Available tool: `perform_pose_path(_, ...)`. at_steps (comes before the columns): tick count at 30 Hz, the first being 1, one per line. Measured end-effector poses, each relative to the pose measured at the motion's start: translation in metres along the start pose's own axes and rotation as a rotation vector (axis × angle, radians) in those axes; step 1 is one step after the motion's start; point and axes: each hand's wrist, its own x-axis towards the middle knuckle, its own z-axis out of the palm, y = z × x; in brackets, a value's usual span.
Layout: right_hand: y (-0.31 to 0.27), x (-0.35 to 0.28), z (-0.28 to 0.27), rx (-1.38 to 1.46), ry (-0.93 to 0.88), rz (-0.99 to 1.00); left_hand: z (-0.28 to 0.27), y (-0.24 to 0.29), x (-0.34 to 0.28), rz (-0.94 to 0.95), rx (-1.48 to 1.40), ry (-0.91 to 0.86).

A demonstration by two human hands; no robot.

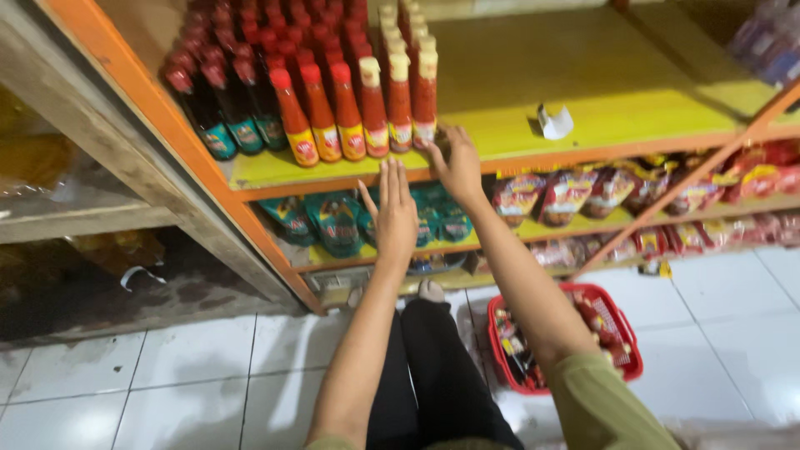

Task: The person takes sauce bottles from a red basket on the floor and arranges them neatly into rows on a grocery shelf.

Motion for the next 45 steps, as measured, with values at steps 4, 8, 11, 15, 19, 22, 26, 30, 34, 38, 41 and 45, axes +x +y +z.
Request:
perform_pose_path(4,0.001,-0.039,-0.030,0.190,0.076,-0.015,-0.017,0.006,-0.003,-0.075,-0.141,-0.080)
perform_pose_path(8,0.069,-0.141,-0.071,0.459,-0.028,0.283,-0.017,0.044,-0.059,0.004,-0.456,-0.165)
perform_pose_path(11,0.182,-0.260,-0.097,0.476,0.059,0.747,0.019,0.084,-0.115,0.072,-0.723,-0.389)
perform_pose_path(15,0.301,-0.421,-0.109,-0.175,0.234,0.982,0.094,0.139,-0.186,0.095,-0.907,-0.638)
perform_pose_path(19,0.325,-0.526,-0.094,-0.203,0.082,1.047,0.165,0.163,-0.235,0.046,-0.960,-0.795)
perform_pose_path(22,0.316,-0.568,-0.062,-0.110,-0.160,1.034,0.204,0.161,-0.256,0.123,-0.653,-1.013)
perform_pose_path(26,0.298,-0.594,-0.026,-0.552,-0.468,0.869,0.219,0.150,-0.263,0.037,-0.830,-0.947)
perform_pose_path(30,0.292,-0.589,-0.030,-0.573,-0.562,1.063,0.221,0.154,-0.257,-0.078,-0.843,-0.972)
perform_pose_path(34,0.293,-0.559,-0.076,-0.855,-0.582,0.845,0.218,0.155,-0.256,-0.221,-0.871,-1.089)
perform_pose_path(38,0.294,-0.546,-0.098,-0.973,-0.659,0.575,0.225,0.153,-0.263,-0.215,-0.881,-1.053)
perform_pose_path(41,0.305,-0.546,-0.101,-1.165,-0.762,0.567,0.227,0.150,-0.270,-0.270,-0.824,-1.122)
perform_pose_path(45,0.345,-0.548,-0.098,-1.014,-0.826,0.746,0.233,0.144,-0.275,-0.303,-0.806,-1.157)
